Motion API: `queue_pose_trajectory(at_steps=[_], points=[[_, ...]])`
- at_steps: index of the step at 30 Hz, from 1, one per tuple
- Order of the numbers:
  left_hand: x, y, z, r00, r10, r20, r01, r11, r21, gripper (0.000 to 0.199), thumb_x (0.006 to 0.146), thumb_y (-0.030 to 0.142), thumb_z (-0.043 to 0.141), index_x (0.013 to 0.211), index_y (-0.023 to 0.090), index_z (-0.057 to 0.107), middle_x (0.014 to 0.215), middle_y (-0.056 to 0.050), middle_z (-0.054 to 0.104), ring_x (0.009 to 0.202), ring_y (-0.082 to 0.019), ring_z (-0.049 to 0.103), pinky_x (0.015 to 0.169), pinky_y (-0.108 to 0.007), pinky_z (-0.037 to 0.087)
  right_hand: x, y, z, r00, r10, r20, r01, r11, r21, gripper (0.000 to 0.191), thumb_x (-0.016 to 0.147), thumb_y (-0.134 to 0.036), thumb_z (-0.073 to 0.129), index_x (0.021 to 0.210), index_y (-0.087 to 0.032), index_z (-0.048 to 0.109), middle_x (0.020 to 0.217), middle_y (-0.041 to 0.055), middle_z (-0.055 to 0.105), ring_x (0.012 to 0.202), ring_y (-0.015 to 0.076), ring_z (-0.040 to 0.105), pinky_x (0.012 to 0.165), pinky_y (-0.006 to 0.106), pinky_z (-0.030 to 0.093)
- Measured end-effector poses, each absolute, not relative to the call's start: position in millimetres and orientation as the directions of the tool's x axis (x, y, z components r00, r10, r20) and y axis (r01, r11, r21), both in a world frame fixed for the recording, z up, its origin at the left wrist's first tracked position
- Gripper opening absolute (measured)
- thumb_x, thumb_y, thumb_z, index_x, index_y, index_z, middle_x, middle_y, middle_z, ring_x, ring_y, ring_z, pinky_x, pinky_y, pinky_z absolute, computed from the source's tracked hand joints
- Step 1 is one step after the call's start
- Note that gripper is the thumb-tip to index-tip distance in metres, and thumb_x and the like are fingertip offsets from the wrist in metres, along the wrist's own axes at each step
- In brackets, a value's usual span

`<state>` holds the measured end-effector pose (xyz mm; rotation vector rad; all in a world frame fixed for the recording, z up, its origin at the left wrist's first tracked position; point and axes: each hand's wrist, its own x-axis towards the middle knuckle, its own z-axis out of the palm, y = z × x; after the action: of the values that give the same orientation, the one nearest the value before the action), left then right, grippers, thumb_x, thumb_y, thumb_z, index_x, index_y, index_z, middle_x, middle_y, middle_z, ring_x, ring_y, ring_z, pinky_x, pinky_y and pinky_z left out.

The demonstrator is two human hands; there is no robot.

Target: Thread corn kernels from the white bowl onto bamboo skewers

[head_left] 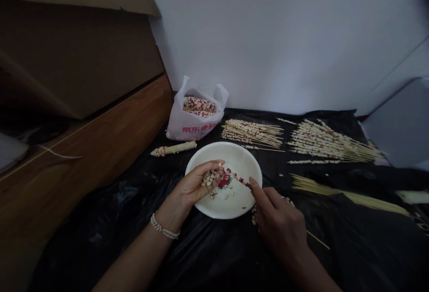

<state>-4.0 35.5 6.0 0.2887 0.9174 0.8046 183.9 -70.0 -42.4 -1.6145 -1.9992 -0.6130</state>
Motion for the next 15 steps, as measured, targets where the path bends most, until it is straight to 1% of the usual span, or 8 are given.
queue_pose_trajectory(at_steps=[5, 10, 15], points=[[-3.4, 35.1, 5.3, 0.33, 0.737, -0.589, -0.471, 0.67, 0.574, 0.013, 0.073, 0.004, 0.065, 0.083, 0.012, 0.068, 0.069, -0.004, 0.066, 0.064, -0.009, 0.061, 0.059, -0.015, 0.051, 183.8, -69.8, -42.8, -0.193, 0.751, 0.631, 0.978, 0.202, 0.058, 0.048, 0.083, -0.011, 0.047, 0.13, -0.018, 0.051, 0.079, -0.0008, 0.065, 0.055, 0.0078, 0.048, 0.053, 0.024, 0.031], [-3.9, 36.5, 2.4, 0.343, 0.747, -0.569, -0.464, 0.662, 0.589, 0.012, 0.072, 0.005, 0.066, 0.081, 0.012, 0.069, 0.07, -0.004, 0.067, 0.065, -0.01, 0.061, 0.061, -0.016, 0.052, 181.1, -69.5, -39.9, -0.189, 0.73, 0.657, 0.98, 0.183, 0.079, 0.046, 0.083, -0.008, 0.047, 0.127, -0.018, 0.054, 0.075, -0.0018, 0.064, 0.052, 0.0082, 0.045, 0.053, 0.025, 0.029], [-4.1, 36.5, 1.3, 0.32, 0.763, -0.562, -0.444, 0.645, 0.622, 0.013, 0.069, 0.006, 0.07, 0.081, 0.013, 0.069, 0.072, -0.003, 0.068, 0.067, -0.01, 0.061, 0.064, -0.016, 0.052, 178.4, -70.5, -38.0, -0.173, 0.733, 0.658, 0.982, 0.18, 0.058, 0.043, 0.085, -0.008, 0.045, 0.125, -0.017, 0.056, 0.075, -0.0013, 0.064, 0.053, 0.0081, 0.045, 0.053, 0.026, 0.029]])
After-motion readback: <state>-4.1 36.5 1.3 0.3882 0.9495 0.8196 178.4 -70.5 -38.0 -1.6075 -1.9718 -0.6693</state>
